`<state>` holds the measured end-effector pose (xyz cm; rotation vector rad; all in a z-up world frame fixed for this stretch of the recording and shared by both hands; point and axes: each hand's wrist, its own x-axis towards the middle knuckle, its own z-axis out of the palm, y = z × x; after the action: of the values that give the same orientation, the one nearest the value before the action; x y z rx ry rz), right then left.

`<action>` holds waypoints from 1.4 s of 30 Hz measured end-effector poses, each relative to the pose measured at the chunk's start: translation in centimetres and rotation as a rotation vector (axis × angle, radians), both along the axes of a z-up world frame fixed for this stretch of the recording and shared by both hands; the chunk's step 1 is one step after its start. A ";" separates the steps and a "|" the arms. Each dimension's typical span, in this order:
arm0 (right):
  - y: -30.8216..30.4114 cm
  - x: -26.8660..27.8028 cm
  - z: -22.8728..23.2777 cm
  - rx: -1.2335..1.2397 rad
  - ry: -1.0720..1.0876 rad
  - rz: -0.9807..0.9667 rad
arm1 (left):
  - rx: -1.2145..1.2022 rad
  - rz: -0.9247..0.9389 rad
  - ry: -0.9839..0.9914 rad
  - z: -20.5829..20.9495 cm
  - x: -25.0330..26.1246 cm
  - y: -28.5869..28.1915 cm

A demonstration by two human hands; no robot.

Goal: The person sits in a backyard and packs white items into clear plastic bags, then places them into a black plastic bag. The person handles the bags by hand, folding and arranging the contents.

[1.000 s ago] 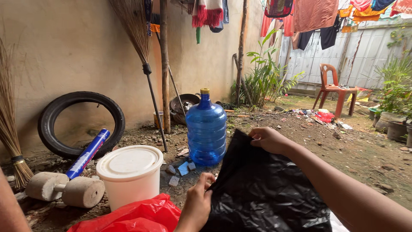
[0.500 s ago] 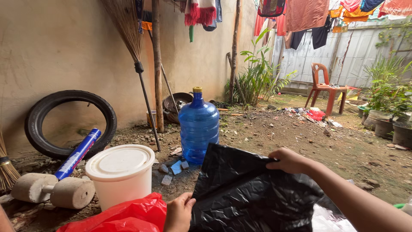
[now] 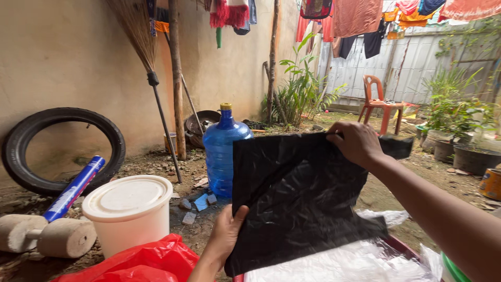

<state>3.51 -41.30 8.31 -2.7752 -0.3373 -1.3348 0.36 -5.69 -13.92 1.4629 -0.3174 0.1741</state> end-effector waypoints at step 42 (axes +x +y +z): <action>27.5 2.3 -23.9 -0.129 0.783 0.543 | 1.205 1.218 0.602 -5.7 -15.2 34.7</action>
<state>5.86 -13.82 -15.62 -2.7193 -1.0220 -0.0947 -14.83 29.02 -19.59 2.6266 1.2185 0.5489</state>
